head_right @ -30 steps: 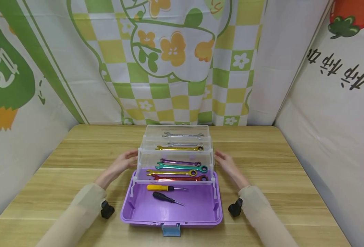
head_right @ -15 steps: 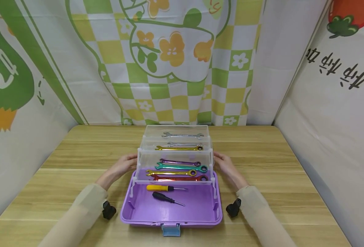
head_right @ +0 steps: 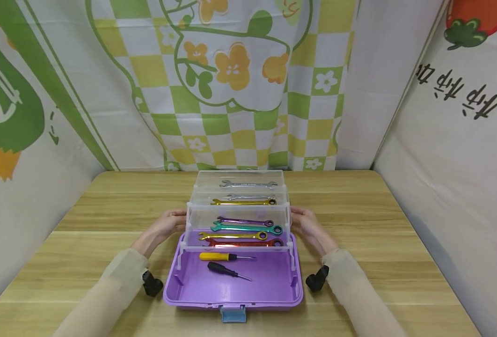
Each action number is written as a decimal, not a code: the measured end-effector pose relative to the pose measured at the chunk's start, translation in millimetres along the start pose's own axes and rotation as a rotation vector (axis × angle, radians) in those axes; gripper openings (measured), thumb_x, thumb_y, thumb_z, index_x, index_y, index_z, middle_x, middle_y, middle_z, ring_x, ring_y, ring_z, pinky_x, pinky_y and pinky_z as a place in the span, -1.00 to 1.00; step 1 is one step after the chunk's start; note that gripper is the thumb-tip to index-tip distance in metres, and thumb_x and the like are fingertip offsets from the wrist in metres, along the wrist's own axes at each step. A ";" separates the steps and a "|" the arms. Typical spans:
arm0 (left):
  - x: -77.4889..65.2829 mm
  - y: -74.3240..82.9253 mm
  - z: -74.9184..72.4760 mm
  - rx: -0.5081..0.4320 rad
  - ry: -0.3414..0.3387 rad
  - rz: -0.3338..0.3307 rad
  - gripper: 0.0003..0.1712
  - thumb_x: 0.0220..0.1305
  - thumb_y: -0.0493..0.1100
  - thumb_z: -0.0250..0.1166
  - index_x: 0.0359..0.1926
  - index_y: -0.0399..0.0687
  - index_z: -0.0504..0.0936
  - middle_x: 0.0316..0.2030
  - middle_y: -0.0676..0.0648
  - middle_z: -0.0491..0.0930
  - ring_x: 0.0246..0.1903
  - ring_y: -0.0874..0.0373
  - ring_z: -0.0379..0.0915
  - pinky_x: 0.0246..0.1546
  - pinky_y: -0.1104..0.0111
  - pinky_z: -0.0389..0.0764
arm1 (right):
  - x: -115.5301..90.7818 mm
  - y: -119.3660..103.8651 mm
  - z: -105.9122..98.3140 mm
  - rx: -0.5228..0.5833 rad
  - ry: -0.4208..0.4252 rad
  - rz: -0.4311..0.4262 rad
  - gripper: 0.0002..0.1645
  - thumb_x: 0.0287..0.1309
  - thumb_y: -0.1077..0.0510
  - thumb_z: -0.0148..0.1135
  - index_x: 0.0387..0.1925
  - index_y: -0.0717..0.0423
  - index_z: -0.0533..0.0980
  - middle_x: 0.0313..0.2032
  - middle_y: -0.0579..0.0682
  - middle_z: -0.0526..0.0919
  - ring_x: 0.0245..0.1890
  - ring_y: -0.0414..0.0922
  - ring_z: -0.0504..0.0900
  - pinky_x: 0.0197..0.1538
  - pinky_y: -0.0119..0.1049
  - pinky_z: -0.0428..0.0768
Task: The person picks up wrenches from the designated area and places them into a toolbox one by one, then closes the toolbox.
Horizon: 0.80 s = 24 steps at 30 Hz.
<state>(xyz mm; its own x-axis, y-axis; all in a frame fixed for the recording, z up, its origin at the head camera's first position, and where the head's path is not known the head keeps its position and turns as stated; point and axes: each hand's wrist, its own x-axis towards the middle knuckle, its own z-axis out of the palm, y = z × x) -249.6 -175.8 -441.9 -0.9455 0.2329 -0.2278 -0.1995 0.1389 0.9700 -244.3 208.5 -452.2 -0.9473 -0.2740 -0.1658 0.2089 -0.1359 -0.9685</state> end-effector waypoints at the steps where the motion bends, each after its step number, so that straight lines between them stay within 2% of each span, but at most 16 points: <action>1: 0.1 0.0 0.0 -0.002 0.002 0.000 -0.51 0.24 -0.38 -0.08 0.16 -0.58 0.13 0.07 -0.46 0.30 -0.21 0.13 0.49 -0.01 0.24 0.49 | 0.3 -0.1 0.4 -0.001 0.007 -0.002 -0.42 0.23 0.37 -0.19 0.19 0.58 -0.08 -0.28 -0.16 0.56 -0.29 -0.31 0.53 -0.08 -0.42 0.53; 7: 0.0 -0.1 1.1 -0.012 0.015 0.009 -0.51 0.24 -0.39 -0.09 0.17 -0.56 0.12 0.10 -0.46 0.24 -0.17 0.10 0.47 0.00 0.22 0.47 | 0.0 0.0 2.3 -0.020 0.031 -0.029 -0.44 0.22 0.39 -0.22 0.19 0.58 -0.07 -0.18 -0.03 0.54 -0.28 -0.31 0.53 -0.08 -0.43 0.52; 10: 0.0 0.4 2.0 -0.031 0.023 0.017 -0.50 0.24 -0.39 -0.10 0.18 -0.54 0.11 0.09 -0.45 0.26 -0.20 0.16 0.49 -0.02 0.24 0.49 | -0.9 -0.4 2.9 -0.015 0.036 -0.034 -0.44 0.22 0.38 -0.20 0.20 0.55 -0.05 -0.13 0.00 0.53 -0.26 -0.30 0.53 -0.05 -0.40 0.52; 16: -1.9 0.5 2.4 -0.086 0.079 0.051 -0.48 0.22 -0.41 -0.06 0.20 -0.48 0.12 0.08 -0.42 0.28 -0.23 0.24 0.50 -0.02 0.34 0.49 | -3.5 -3.6 3.9 0.002 0.022 -0.093 -0.43 0.22 0.36 -0.19 0.22 0.50 -0.05 -0.26 -0.21 0.57 -0.23 -0.29 0.53 -0.05 -0.38 0.52; 19: -4.2 0.2 2.2 -0.091 0.090 0.086 -0.46 0.20 -0.42 -0.03 0.22 -0.43 0.12 0.11 -0.42 0.25 -0.20 0.25 0.49 0.00 0.36 0.47 | -5.8 -6.4 5.0 0.019 0.015 -0.131 -0.41 0.21 0.38 -0.19 0.23 0.48 -0.08 -0.21 -0.22 0.52 -0.20 -0.30 0.52 -0.04 -0.42 0.50; 21: -5.9 0.0 2.1 -0.088 0.094 0.105 -0.45 0.20 -0.41 -0.02 0.23 -0.39 0.12 0.13 -0.41 0.23 -0.16 0.23 0.47 0.01 0.38 0.45 | -7.0 -8.1 5.2 0.033 0.018 -0.149 -0.38 0.18 0.40 -0.18 0.24 0.47 -0.10 -0.10 -0.13 0.47 -0.18 -0.31 0.50 -0.02 -0.44 0.49; 24: -8.7 0.2 2.2 -0.089 0.101 0.127 -0.43 0.20 -0.40 0.00 0.24 -0.36 0.11 0.18 -0.37 0.17 -0.02 0.07 0.41 0.06 0.35 0.40 | -8.6 -10.2 5.6 0.049 0.033 -0.170 -0.37 0.18 0.41 -0.17 0.24 0.46 -0.12 0.12 0.13 0.29 -0.14 -0.35 0.47 0.01 -0.48 0.46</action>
<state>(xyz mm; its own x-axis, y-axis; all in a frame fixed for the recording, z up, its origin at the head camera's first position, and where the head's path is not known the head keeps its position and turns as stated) -240.8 -175.6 -440.0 -0.9847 0.1444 -0.0973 -0.0942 0.0282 0.9952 -236.9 206.9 -439.8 -0.9773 -0.2117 -0.0076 0.0561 -0.2243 -0.9729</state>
